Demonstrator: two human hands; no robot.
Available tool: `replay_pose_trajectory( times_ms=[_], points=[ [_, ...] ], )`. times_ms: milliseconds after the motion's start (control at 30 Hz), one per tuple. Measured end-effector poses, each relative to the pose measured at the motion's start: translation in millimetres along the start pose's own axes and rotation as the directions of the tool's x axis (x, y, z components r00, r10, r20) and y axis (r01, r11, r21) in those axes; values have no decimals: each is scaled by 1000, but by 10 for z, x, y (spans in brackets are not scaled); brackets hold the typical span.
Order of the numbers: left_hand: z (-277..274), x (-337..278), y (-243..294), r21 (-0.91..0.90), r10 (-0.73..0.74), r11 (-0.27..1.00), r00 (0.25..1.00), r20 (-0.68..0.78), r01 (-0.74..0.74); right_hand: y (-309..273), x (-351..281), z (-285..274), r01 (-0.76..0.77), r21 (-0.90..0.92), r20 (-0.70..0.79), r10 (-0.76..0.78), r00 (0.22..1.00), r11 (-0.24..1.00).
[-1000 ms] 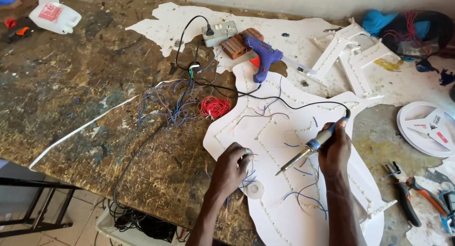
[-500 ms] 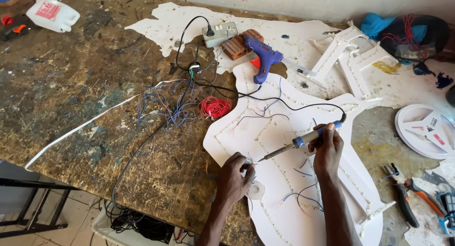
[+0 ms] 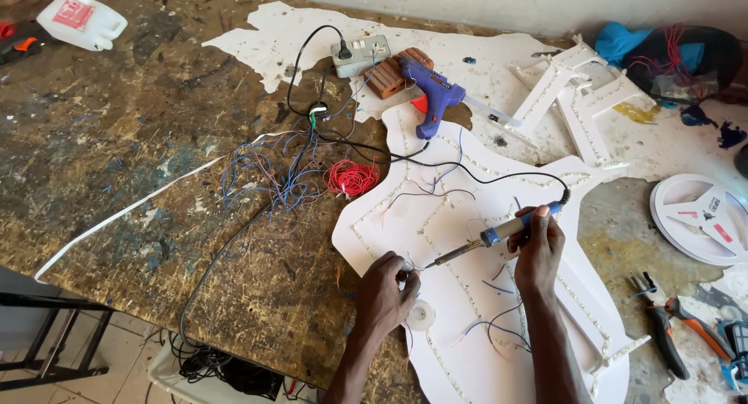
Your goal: Soldering electrical wires to LED strips on a guitar-shaped sign base at a workbench.
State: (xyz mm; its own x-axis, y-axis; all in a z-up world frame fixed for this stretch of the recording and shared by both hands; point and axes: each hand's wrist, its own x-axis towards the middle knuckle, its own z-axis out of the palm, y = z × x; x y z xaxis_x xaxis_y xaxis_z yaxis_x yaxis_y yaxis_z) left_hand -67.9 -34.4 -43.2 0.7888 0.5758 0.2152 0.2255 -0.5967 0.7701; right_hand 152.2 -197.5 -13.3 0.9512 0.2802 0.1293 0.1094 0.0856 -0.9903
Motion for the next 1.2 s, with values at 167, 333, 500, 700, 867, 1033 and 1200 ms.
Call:
replay_pose_trajectory(
  times_ms=[167,333,500,700,867,1033,1200],
  points=[
    [-29,14,50,-3,-7,1000,1000,-4,7,-23,-10,8,6,-10,6,-6,1000,1000],
    [6,29,17,-2,30,1000,999,-31,-31,105,9,-32,6,13,18,-7,1000,1000],
    [9,70,20,83,131,990,977,-167,-118,250,42,-18,17,105,-45,-12,999,994],
    [6,73,27,78,126,990,980,-154,-115,249,54,-11,23,130,-47,-17,999,991],
    [17,68,6,83,117,991,982,-147,-106,209,32,-4,26,120,-58,-19,998,992],
    [33,61,-3,91,112,991,983,-142,-100,90,-32,68,55,107,-59,-49,997,993],
    [30,69,-12,89,119,990,983,-139,-107,126,1,39,62,129,-46,-57,997,990]
  ],
)
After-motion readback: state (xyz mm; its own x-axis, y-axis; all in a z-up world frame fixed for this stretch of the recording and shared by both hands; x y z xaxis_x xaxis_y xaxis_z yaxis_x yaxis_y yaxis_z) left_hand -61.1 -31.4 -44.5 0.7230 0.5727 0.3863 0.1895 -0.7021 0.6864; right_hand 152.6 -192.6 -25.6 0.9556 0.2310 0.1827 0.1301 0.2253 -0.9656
